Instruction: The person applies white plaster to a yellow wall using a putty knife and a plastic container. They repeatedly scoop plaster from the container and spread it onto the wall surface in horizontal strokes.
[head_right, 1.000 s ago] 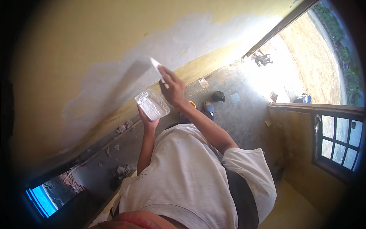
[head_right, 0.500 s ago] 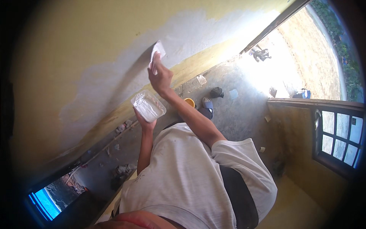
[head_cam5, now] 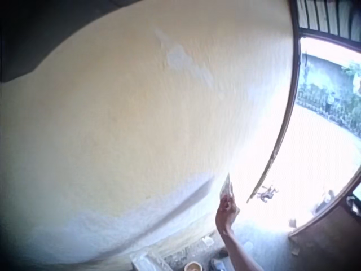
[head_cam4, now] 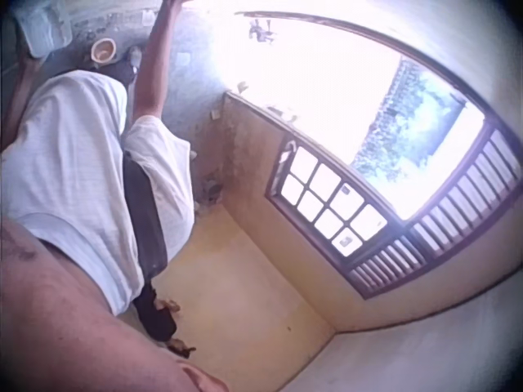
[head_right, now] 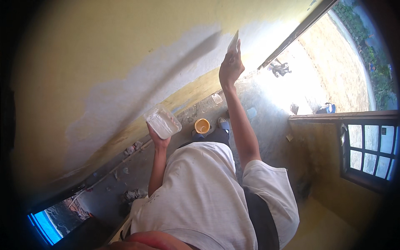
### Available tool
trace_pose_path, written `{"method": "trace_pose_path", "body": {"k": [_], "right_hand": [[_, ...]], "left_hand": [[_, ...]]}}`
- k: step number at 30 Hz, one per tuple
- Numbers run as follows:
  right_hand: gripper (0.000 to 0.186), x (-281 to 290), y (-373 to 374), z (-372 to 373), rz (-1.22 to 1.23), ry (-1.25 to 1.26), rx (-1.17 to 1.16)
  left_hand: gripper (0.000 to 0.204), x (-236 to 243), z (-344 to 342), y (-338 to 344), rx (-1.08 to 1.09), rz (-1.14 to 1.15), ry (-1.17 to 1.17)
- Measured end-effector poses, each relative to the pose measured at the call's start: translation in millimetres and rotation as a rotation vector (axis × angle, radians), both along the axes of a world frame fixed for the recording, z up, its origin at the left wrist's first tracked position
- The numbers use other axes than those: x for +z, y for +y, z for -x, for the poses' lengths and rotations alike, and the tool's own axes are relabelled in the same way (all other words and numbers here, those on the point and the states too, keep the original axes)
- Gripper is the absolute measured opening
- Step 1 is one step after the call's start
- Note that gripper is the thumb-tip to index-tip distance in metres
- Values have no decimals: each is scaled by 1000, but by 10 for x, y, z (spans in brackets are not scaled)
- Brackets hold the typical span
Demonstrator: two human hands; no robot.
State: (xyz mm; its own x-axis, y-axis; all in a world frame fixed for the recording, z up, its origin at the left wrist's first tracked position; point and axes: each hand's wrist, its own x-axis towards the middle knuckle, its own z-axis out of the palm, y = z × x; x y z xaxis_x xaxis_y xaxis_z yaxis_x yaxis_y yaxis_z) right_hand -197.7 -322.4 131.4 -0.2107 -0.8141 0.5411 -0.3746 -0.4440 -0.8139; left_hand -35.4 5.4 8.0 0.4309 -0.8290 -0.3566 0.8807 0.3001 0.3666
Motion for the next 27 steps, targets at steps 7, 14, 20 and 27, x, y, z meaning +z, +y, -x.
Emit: {"method": "trace_pose_path", "body": {"k": [7,14,20,27], "right_hand": [[70,208,1089,-1187,138,-12,262],[64,-106,2022,-1057,2,151,907],[51,-140,445,-94,0,32,92],[60,364,-89,-509,-106,67,102]], "left_hand": [[80,46,0,-48,120,-108,-93],[72,90,10,-41,89,-12,-44],[69,-7,2,-90,96,-25,49],[70,-14,-14,-144,59,-45,-5]]}}
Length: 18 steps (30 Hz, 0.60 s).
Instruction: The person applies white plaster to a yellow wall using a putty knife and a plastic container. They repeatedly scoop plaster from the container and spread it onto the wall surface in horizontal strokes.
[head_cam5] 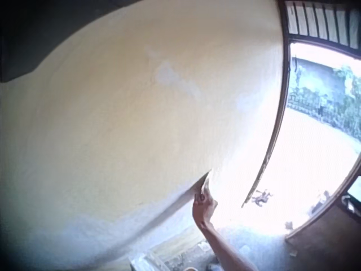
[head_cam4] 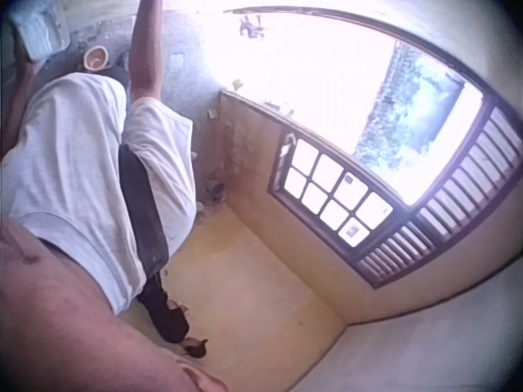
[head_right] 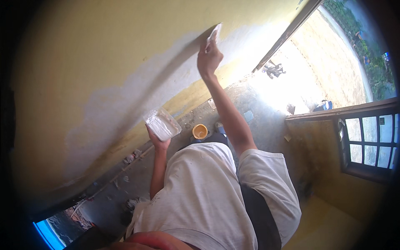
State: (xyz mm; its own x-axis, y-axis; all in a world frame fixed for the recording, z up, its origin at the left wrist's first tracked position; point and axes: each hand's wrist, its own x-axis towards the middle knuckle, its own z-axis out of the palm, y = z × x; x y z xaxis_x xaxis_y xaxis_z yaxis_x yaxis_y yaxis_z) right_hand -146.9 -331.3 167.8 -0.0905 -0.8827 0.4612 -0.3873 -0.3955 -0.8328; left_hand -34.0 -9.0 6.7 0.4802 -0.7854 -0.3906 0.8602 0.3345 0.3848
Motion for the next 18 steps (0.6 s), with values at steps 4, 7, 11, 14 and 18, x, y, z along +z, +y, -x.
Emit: {"method": "trace_pose_path", "body": {"k": [4,7,11,14,18], "right_hand": [[73,-156,1195,-503,241,-94,303],[75,-297,1830,-327,54,21,884],[57,-588,1316,119,60,-25,516],[46,-493,217,613,-58,-26,73],[45,-298,-789,790,76,-47,-118]], "left_hand": [[71,26,27,-90,18,-21,-52],[75,-32,55,-90,3,0,-45],[73,89,84,-195,4,28,-117],[65,179,84,-121,-21,102,-60],[65,143,170,-111,-3,36,-1]]}}
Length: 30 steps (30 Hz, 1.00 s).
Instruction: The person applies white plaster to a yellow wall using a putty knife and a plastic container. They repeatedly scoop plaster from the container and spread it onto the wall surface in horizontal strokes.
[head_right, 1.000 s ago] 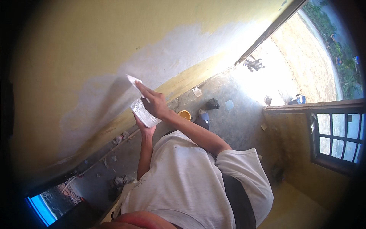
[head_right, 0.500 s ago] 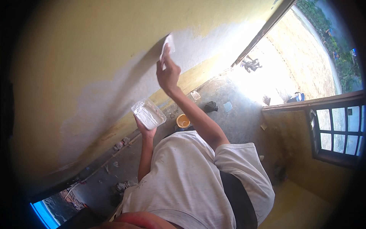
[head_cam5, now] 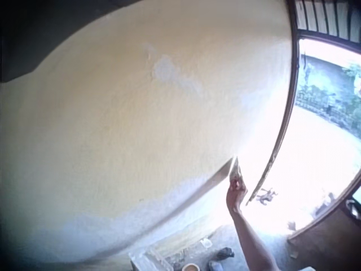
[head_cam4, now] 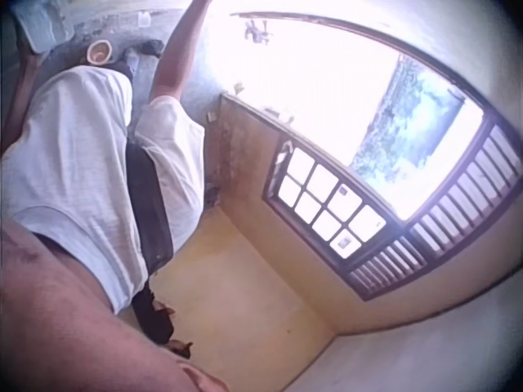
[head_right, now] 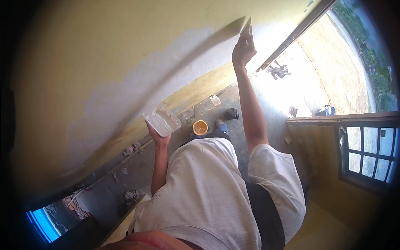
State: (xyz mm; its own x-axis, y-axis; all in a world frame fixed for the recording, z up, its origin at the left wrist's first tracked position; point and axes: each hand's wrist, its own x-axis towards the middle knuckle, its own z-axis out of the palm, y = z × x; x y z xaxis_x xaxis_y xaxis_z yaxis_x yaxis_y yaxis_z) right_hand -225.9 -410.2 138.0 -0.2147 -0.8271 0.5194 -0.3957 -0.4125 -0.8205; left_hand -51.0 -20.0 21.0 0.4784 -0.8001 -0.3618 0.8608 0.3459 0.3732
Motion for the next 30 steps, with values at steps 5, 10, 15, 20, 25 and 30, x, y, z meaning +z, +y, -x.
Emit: {"method": "trace_pose_path", "body": {"k": [5,10,15,20,25,30], "right_hand": [[62,-136,888,-934,63,-22,167],[69,-381,2414,-1370,124,85,774],[67,-405,2149,-706,-77,98,1048],[50,-186,651,189,-44,93,106],[53,225,-108,-28,3,-142,117],[68,197,1292,-910,111,-71,424]], "left_hand": [[67,100,82,-67,89,-59,7],[75,-163,39,-81,126,-44,-106],[69,-51,178,-190,107,-30,-61],[62,8,342,-399,79,-23,-11],[61,-43,517,-619,88,-43,23],[71,-123,543,-745,104,-61,-90]]}}
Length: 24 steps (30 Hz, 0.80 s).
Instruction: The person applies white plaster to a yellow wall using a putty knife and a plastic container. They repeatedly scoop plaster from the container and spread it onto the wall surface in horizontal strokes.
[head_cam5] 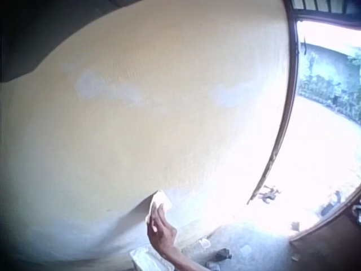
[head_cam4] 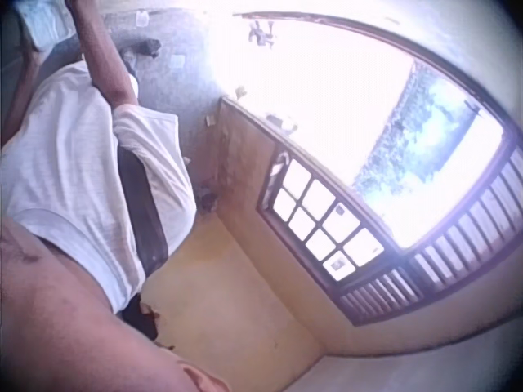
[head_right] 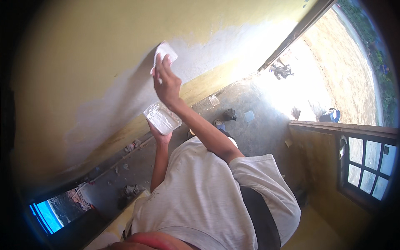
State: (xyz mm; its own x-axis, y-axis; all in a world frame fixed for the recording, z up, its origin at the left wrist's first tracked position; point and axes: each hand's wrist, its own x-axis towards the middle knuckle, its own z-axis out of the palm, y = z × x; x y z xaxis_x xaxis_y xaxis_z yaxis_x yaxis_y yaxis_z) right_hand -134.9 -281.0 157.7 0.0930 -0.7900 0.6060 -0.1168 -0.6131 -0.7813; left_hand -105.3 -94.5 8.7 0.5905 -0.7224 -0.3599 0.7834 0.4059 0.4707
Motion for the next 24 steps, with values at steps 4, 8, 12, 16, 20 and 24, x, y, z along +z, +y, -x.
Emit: {"method": "trace_pose_path", "body": {"k": [4,8,12,16,20,24], "right_hand": [[68,-300,422,319,62,256,649],[63,-335,-138,921,-49,21,382],[47,-102,-1528,1431,-33,-27,-334],[54,-16,-1841,1200,-77,-42,-250],[67,-170,-622,529,68,-70,91],[68,-345,-184,601,-31,81,571]], "left_hand": [[79,113,185,-114,-38,-7,-48],[67,-25,242,-104,21,5,-45],[60,70,479,-55,39,-4,36],[60,22,633,-100,67,-30,80],[75,-256,678,-73,84,-23,43],[74,-271,735,-183,141,-83,-45]]}}
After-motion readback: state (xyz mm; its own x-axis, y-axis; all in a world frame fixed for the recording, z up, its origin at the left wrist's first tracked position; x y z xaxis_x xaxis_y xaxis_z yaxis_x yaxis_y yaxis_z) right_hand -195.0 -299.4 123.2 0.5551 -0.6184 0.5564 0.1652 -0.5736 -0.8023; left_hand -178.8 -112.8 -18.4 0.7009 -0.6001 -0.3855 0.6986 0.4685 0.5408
